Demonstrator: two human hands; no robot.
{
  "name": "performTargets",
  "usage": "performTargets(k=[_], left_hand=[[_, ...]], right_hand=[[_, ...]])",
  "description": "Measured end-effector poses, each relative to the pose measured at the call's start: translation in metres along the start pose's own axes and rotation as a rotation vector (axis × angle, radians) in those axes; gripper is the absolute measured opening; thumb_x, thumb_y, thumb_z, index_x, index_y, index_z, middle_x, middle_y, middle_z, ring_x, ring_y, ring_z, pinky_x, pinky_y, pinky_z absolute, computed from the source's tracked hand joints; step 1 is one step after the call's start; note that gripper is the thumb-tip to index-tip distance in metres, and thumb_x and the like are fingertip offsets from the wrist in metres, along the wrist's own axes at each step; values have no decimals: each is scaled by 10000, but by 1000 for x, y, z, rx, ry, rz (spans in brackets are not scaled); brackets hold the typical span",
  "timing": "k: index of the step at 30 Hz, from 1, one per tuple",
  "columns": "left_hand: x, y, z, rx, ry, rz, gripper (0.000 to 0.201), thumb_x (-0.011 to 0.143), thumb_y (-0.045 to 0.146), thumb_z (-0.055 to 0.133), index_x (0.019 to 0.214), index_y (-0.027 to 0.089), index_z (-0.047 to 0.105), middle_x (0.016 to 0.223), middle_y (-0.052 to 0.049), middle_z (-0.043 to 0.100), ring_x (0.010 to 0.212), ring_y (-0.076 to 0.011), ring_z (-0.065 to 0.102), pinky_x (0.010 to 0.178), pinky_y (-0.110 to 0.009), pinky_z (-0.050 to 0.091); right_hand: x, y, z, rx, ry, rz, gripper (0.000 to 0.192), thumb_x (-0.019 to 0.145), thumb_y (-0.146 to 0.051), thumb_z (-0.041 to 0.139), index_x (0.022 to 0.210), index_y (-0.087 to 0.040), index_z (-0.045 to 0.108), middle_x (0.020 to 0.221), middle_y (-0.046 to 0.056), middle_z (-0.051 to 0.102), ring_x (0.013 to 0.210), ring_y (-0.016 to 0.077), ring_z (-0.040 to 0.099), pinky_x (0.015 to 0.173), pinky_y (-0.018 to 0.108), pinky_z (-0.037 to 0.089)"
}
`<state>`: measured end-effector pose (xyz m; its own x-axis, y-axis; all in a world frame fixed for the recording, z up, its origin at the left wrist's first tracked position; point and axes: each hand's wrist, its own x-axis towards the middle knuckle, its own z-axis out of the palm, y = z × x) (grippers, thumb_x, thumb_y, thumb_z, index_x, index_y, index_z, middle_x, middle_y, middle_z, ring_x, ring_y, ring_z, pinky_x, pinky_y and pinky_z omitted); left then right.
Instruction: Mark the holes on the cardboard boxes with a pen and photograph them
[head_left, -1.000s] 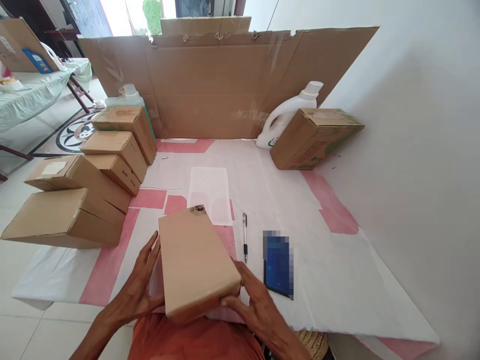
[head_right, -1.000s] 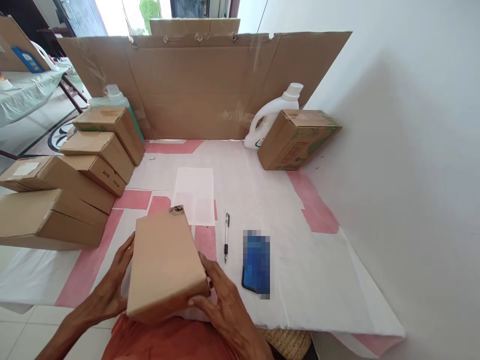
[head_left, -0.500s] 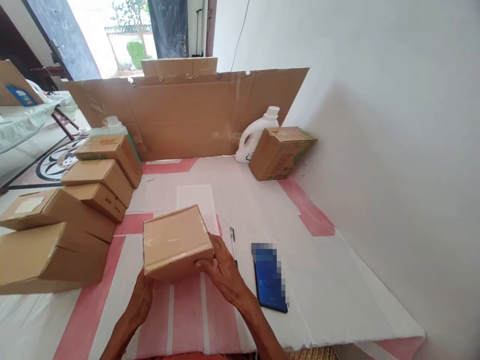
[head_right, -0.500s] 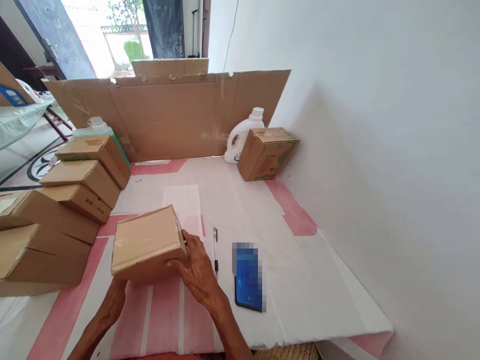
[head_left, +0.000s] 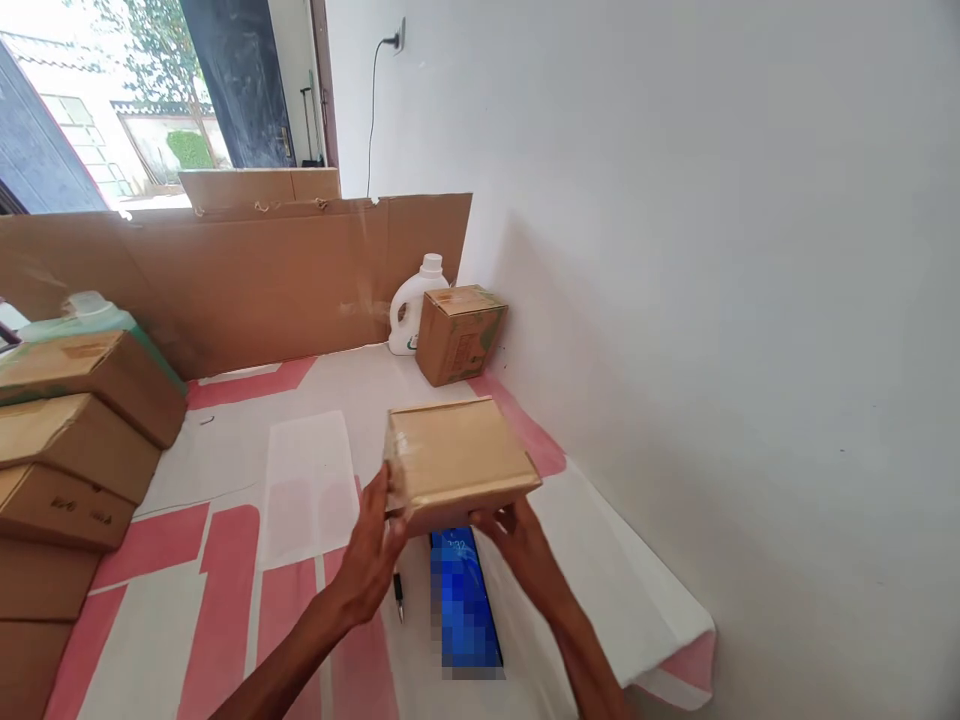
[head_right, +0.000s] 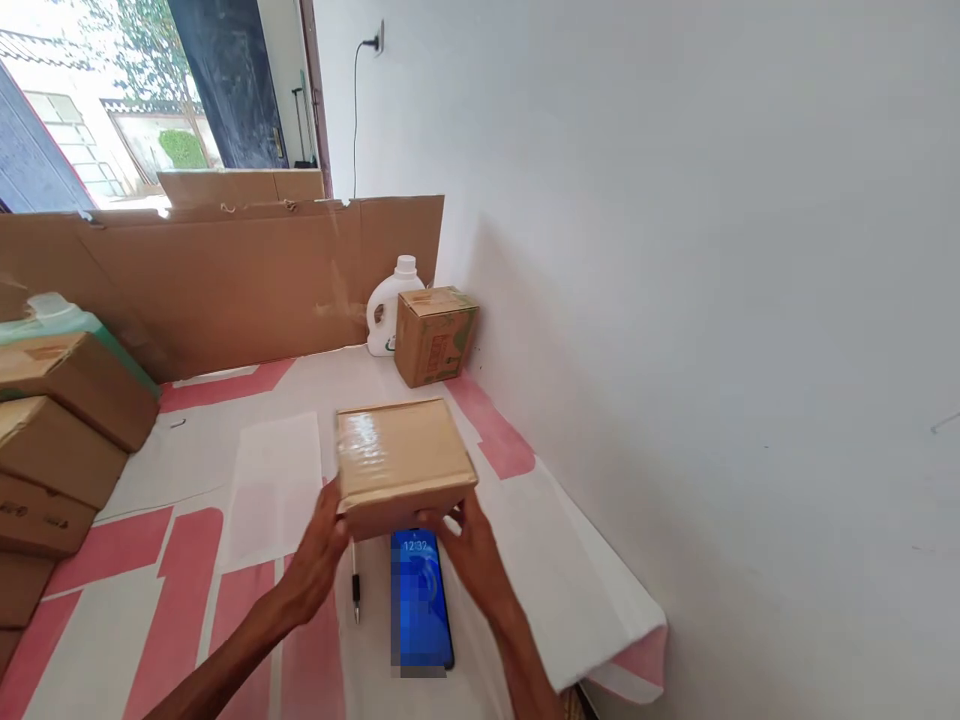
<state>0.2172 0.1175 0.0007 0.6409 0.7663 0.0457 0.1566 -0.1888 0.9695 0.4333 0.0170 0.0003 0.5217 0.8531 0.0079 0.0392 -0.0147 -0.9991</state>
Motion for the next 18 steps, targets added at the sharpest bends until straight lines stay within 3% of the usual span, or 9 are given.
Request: performTargets(k=[4, 8, 14, 18], left_hand=[[102, -6, 59, 0, -114, -7, 1055, 957, 804, 401, 1712, 174, 17, 1752, -214, 126, 1597, -366, 273, 1291, -543, 302], [176, -16, 96, 5, -136, -34, 1065, 951, 799, 428, 1709, 153, 51, 1716, -240, 197, 1569, -375, 331, 1273, -510, 331], [239, -11, 114, -10, -121, -39, 1026, 964, 729, 495, 1704, 135, 102, 1706, -237, 244, 1539, -374, 386, 1301, -489, 273], [259, -16, 119, -22, -122, -37, 1098, 926, 660, 605, 1698, 88, 73, 1694, -264, 256, 1555, -410, 354, 1303, -521, 271]], right_hand=[[73, 6, -65, 42, 65, -15, 786, 752, -640, 839, 1406, -262, 623, 1459, 120, 665, 1388, 341, 581, 1171, 504, 460], [134, 16, -101, 29, 74, 2, 736, 745, -683, 812, 1337, -272, 667, 1421, 111, 693, 1354, 338, 610, 1153, 482, 493], [189, 36, -113, -68, 135, 81, 739, 713, -672, 799, 1325, -279, 671, 1441, 108, 683, 1357, 316, 619, 1134, 436, 534], [209, 51, -114, -193, 252, 158, 815, 693, -663, 789, 1351, -205, 641, 1362, 202, 708, 1208, 362, 703, 904, 470, 642]])
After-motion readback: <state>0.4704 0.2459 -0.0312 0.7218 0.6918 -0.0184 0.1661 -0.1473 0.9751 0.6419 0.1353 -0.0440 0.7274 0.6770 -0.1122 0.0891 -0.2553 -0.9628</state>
